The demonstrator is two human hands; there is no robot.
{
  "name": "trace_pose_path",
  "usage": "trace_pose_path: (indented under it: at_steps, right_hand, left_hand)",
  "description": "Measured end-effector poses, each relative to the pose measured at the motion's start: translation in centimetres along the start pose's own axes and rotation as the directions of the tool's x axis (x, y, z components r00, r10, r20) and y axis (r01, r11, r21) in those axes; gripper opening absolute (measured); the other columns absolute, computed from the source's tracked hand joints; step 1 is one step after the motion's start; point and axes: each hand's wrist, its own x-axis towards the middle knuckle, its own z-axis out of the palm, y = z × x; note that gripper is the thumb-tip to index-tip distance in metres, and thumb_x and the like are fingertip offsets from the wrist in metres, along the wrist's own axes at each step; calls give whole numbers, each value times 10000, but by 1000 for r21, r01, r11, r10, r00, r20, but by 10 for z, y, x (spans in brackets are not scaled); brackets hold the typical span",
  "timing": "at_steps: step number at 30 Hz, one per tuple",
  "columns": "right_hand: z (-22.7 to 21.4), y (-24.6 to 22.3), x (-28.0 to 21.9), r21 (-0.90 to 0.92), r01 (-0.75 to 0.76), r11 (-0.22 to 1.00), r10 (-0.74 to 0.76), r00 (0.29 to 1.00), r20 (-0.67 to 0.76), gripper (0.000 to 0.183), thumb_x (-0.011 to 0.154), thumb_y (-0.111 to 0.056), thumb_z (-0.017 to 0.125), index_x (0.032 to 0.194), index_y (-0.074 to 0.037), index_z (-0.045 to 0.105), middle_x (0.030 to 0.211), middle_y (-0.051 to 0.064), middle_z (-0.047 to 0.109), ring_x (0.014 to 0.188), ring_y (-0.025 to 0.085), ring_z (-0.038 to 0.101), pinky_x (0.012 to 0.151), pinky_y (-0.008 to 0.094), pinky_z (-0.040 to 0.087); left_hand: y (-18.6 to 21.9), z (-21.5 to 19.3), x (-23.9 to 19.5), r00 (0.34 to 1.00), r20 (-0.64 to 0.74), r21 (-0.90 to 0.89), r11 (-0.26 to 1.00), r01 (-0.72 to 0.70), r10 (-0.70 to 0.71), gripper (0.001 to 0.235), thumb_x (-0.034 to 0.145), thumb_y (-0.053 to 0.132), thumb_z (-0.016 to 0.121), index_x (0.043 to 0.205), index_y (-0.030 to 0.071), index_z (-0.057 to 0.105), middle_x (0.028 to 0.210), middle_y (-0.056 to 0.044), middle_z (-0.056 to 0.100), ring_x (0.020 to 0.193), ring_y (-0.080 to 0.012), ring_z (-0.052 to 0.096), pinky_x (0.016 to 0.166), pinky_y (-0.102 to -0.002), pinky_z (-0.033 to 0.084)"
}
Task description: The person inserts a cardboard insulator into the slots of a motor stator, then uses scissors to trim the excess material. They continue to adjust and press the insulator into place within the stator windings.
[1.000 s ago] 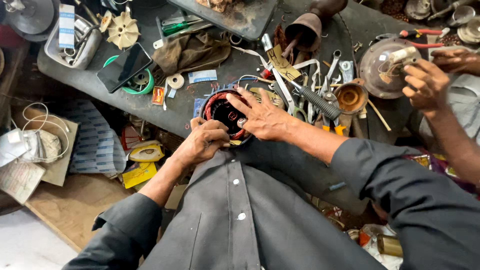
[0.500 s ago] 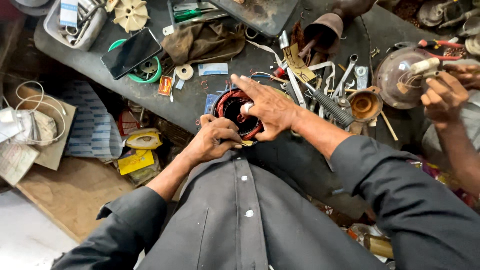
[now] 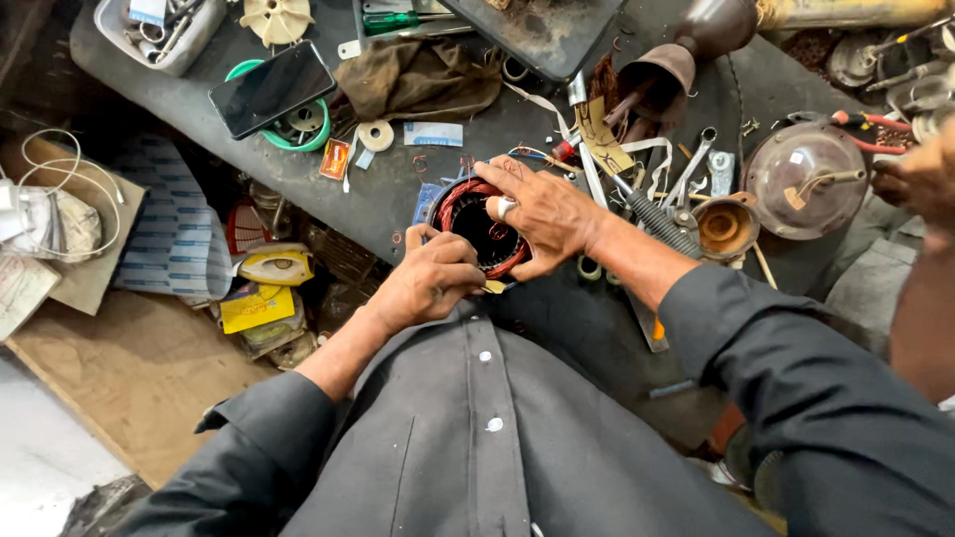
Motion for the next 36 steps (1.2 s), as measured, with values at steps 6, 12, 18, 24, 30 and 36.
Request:
trace_pose_path:
  at_steps: [6, 12, 18, 24, 30, 36]
  right_hand:
    - [2, -2, -3, 12, -13, 1000, 13, 999, -31, 732, 595, -505, 853, 1027, 49, 646, 1459, 325, 464, 1330, 489, 484, 1077, 499, 464]
    - [-2, -4, -7, 135, -51, 989, 62, 995, -79, 688, 564, -382, 895, 1081, 11, 668, 1471, 290, 475, 1361, 501, 454, 1093, 505, 433]
    - [-6, -44, -62, 372, -526, 764, 629, 736, -251, 371, 774, -317, 849, 1014, -72, 708, 1197, 147, 684, 1114, 343, 679, 983, 414, 549]
    - [39, -106, -76, 480, -704, 524, 815, 578, -43, 378, 713, -360, 868, 860, -36, 742, 857, 162, 725, 814, 334, 708, 730, 428, 546]
    - [33, -102, -82, 363, -745, 560, 823, 549, -142, 203, 807, -264, 800, 874, -77, 755, 844, 103, 722, 848, 312, 698, 793, 431, 517]
    - [11, -108, -77, 354, -553, 755, 655, 660, -367, 179, 779, -138, 810, 893, -55, 702, 925, 89, 700, 914, 314, 689, 824, 425, 532]
  left_hand:
    - [11, 16, -1, 995, -89, 95, 994, 55, -46, 152, 772, 87, 772, 892, 173, 733, 918, 29, 624, 1016, -162, 617, 979, -444, 335]
    - [26, 28, 4, 977, -183, 145, 979, 141, -113, 153, 774, 75, 770, 891, 166, 734, 925, 20, 642, 1070, -178, 639, 1041, -464, 344]
    - [17, 19, -2, 981, -196, 99, 994, 36, -16, 165, 795, 117, 785, 954, 126, 745, 962, -37, 648, 1116, -242, 619, 1032, -428, 390]
    - [18, 32, 1, 980, -187, 177, 980, 96, -62, 106, 774, 87, 768, 865, 137, 747, 880, -14, 659, 1075, -208, 650, 986, -446, 372]
    - [27, 30, 4, 984, -168, 242, 966, 93, -52, 111, 778, 111, 780, 877, 145, 742, 890, -5, 662, 1096, -202, 652, 1014, -484, 362]
    - [29, 14, 3, 988, -147, 208, 975, 83, -52, 282, 798, 229, 834, 1058, 155, 753, 1072, -32, 670, 1189, -246, 604, 1011, -444, 368]
